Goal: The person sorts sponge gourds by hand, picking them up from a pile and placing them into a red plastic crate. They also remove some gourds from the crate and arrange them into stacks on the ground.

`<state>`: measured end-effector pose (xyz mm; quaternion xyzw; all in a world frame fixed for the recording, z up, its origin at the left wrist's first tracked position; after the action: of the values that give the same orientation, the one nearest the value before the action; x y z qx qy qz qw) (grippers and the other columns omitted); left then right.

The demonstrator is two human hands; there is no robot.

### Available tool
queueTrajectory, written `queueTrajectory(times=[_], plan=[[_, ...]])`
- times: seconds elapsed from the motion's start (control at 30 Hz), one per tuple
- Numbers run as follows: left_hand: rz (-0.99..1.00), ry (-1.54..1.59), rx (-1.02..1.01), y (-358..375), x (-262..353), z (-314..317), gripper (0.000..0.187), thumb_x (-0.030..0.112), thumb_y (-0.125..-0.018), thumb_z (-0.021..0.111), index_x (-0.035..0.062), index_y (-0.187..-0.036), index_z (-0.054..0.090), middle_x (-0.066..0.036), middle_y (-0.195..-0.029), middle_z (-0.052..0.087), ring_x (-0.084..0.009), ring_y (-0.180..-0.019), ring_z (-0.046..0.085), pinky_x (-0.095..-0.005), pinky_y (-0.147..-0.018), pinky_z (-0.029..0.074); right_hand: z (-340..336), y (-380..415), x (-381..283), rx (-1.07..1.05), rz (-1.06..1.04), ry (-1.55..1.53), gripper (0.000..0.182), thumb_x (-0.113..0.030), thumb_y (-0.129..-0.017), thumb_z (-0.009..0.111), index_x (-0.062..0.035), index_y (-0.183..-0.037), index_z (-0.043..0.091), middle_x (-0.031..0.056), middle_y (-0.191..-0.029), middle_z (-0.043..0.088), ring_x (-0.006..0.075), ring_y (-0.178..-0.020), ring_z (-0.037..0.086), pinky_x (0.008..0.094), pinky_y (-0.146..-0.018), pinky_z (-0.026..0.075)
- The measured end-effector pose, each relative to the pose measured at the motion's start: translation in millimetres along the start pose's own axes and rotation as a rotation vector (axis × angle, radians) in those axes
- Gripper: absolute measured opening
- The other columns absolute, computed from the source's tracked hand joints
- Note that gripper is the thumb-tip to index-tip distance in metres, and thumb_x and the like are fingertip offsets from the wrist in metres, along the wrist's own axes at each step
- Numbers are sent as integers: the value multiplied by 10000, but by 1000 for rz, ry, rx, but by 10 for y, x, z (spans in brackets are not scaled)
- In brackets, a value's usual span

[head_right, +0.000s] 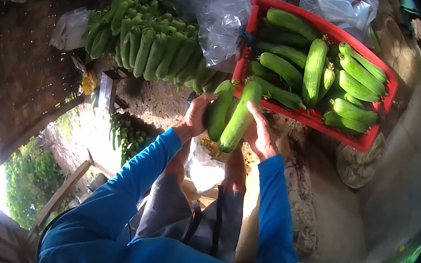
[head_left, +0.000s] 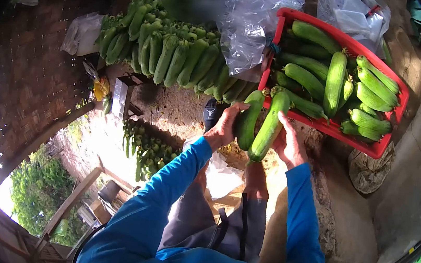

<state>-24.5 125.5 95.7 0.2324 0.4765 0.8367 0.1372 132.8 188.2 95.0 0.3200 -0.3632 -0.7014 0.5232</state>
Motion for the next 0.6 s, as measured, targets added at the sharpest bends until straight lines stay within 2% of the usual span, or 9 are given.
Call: queueTrajectory(times=[0.07, 0.13, 0.2, 0.23, 0.27, 0.3, 0.37, 0.5, 0.6], plan=[[124, -48, -16, 170, 163, -238, 491, 440, -776, 656, 121, -1145, 603, -40, -1097, 606, -186, -993, 557, -372, -859, 477, 267, -112, 177, -139, 27, 117, 543, -350, -876, 683, -149, -1347, 503, 33, -1257, 553, 175, -1147, 537, 428, -948, 469], [207, 72, 108, 238, 333, -607, 463, 433, -777, 649, 100, -1097, 612, -59, -947, 633, -203, -859, 603, -368, -772, 509, 490, -294, 379, -29, 86, 210, 519, -324, -876, 684, -150, -1336, 517, 31, -1282, 545, 168, -1169, 531, 412, -950, 475], [43, 113, 182, 175, 376, -1106, 445, 433, -783, 640, 97, -1074, 614, -69, -911, 627, -205, -810, 609, -365, -731, 521, 585, -607, 571, -128, -35, 390, 517, -327, -857, 705, -115, -1300, 542, 64, -1255, 561, 193, -1161, 539, 382, -932, 492], [107, 116, 267, 281, 562, -1203, 385, 348, -874, 538, 13, -1047, 619, -126, -854, 671, -240, -747, 656, -367, -698, 557, 930, -625, 535, -169, -151, 538, 532, -340, -848, 714, -96, -1290, 546, 82, -1235, 570, 207, -1152, 547, 379, -933, 495], [64, 142, 238, 354, 725, -1251, 394, 367, -874, 537, 16, -1031, 624, -133, -858, 669, -242, -756, 656, -360, -689, 557, 1097, -632, 612, -43, -24, 482, 552, -348, -845, 718, -81, -1293, 539, 90, -1211, 579, 213, -1134, 556, 375, -933, 493], [114, 132, 251, 410, 889, -1388, 402, 375, -872, 536, 15, -1025, 623, -132, -854, 666, -244, -749, 653, -360, -684, 555, 1300, -720, 678, -92, -82, 525, 603, -367, -841, 723, -65, -1316, 506, 90, -1178, 581, 203, -1077, 575, 364, -909, 493], [162, 119, 289, 564, 1196, -1665, 411, 402, -836, 579, 38, -1024, 612, -122, -824, 657, -229, -726, 640, -347, -688, 534, 1571, -974, 951, -61, -27, 550, 679, -402, -817, 744, -58, -1335, 470, 92, -1159, 582, 188, -1029, 585, 338, -876, 492], [273, 106, 372, 673, 1764, -2495, 400, 395, -834, 604, 54, -1044, 599, -99, -864, 636, -208, -780, 622, -345, -729, 513, 2377, -1412, 1290, -134, -153, 650, 664, -395, -803, 759, -29, -1288, 492, 75, -1121, 605, 141, -942, 608, 287, -859, 489], [335, 28, 405, 794, 2245, -2903, 497, 391, -829, 623, 40, -1174, 550, -108, -981, 623, -213, -849, 617, -347, -766, 507, 2922, -1714, 1453, -150, -193, 716, 656, -403, -803, 757, -24, -1276, 506, 69, -1079, 619, 133, -941, 598, 289, -841, 496]])
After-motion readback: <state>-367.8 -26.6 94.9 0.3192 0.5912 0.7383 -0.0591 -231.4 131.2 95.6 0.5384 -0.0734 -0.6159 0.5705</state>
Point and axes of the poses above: each hand's wrist, its own y-axis away from the middle knuckle, its own z-axis out of the palm, x = y × z, the point moved 7 cm from there along -y, towards the middle knuckle
